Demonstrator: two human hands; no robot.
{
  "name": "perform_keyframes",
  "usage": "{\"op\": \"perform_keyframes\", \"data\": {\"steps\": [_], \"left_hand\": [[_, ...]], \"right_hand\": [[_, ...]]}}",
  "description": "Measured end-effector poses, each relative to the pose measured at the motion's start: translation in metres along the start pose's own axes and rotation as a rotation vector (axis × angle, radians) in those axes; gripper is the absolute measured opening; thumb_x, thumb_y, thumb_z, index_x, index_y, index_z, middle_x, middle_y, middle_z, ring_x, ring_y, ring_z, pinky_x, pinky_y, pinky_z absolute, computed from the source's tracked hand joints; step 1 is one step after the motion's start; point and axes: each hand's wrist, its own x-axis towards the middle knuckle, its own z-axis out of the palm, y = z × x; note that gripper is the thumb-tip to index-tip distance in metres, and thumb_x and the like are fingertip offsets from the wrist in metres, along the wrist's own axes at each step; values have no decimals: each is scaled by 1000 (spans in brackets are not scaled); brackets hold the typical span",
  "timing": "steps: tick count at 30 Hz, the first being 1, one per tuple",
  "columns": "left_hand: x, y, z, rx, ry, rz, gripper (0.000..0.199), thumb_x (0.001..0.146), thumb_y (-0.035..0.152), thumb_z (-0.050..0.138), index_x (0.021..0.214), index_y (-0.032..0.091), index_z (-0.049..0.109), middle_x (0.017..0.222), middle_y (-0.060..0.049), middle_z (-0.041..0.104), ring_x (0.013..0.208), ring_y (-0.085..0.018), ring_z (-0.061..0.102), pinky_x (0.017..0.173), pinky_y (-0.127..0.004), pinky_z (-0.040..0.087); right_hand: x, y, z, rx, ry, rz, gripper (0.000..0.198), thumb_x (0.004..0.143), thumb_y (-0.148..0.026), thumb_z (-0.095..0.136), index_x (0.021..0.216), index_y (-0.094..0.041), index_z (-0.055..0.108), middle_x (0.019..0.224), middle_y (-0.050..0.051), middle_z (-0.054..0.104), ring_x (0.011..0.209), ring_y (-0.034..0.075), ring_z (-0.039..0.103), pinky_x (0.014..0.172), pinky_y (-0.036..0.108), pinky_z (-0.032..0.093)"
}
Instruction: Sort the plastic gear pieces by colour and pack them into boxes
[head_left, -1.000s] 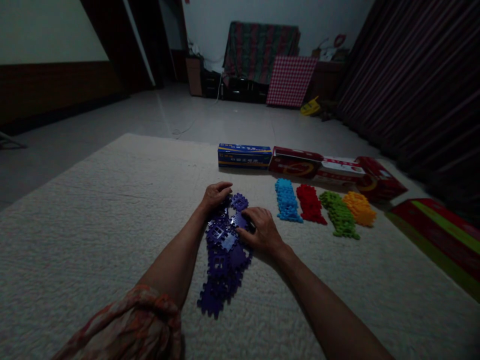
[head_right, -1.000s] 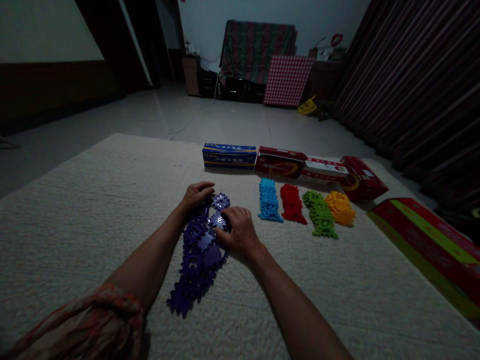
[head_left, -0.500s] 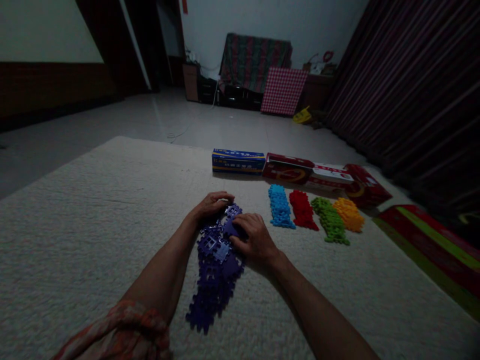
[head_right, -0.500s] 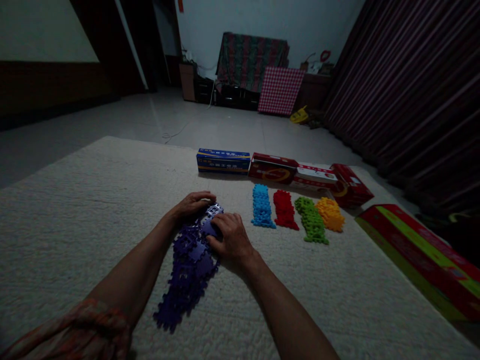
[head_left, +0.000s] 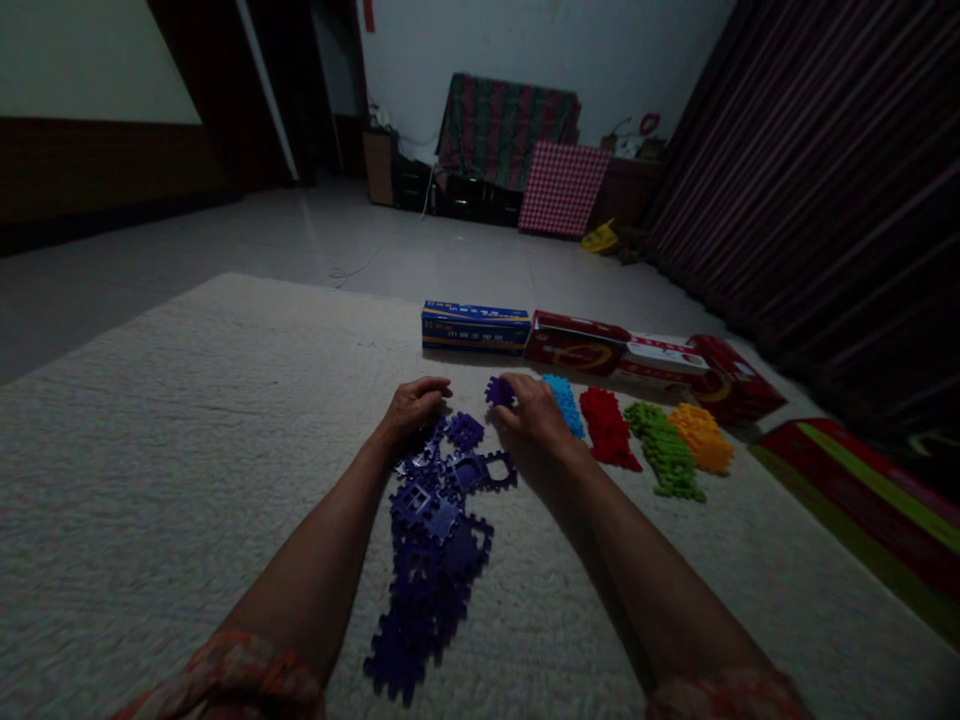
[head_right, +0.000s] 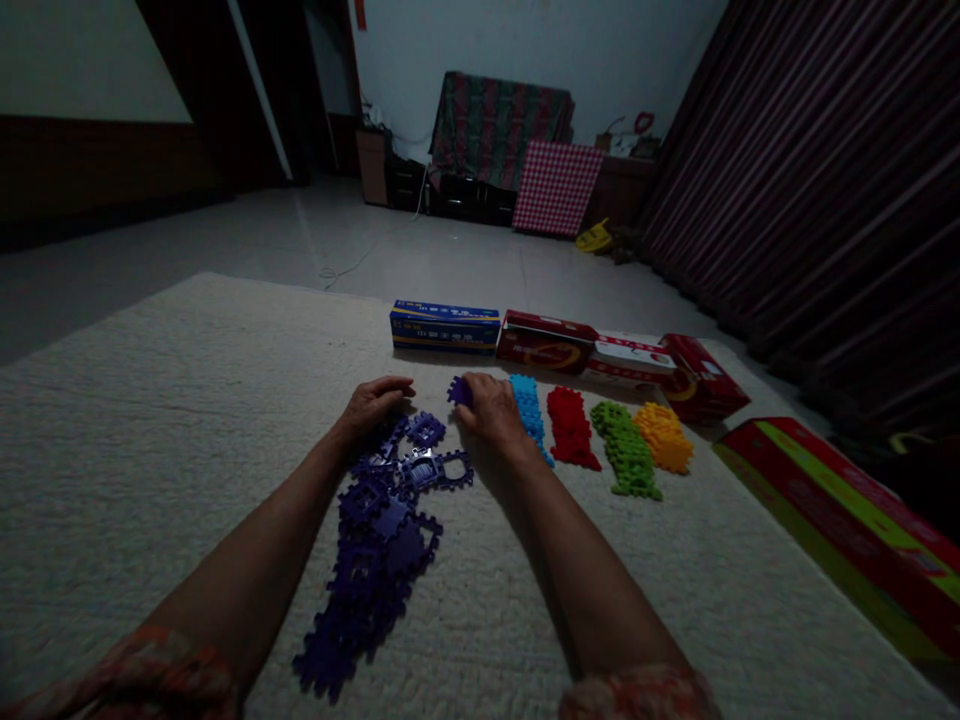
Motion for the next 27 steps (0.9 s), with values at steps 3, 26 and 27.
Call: {"op": "perform_keyframes", "data": {"steps": [3, 26, 27], "left_hand": [[1, -1, 0, 3, 14, -18, 35, 69, 29, 69, 101, 16, 77, 95, -9, 78, 69, -17, 70, 68, -30, 55], [5, -5, -2, -110, 85, -18, 39, 67, 31, 71, 103, 15, 74, 89, -7, 76, 60, -16, 71, 55, -26, 52], [5, -5, -2, -109, 79, -17, 38, 67, 30, 70, 102, 15, 74, 88, -6, 76, 60, -16, 71, 56, -26, 52]], "right_hand": [[19, 17, 4, -121, -26, 4, 38, 82, -16, 71, 118, -24, 66, 124, 14, 69, 123, 39, 56, 111, 71, 28], [-18, -51, 17, 45, -139, -66, 39, 89, -41, 72, 120, -18, 65, 115, 14, 65, 106, 28, 62, 93, 42, 53], [-19, -54, 17, 39, -157, -60, 40, 88, -42, 73, 118, -18, 65, 114, 13, 64, 106, 28, 61, 93, 41, 53]]}}
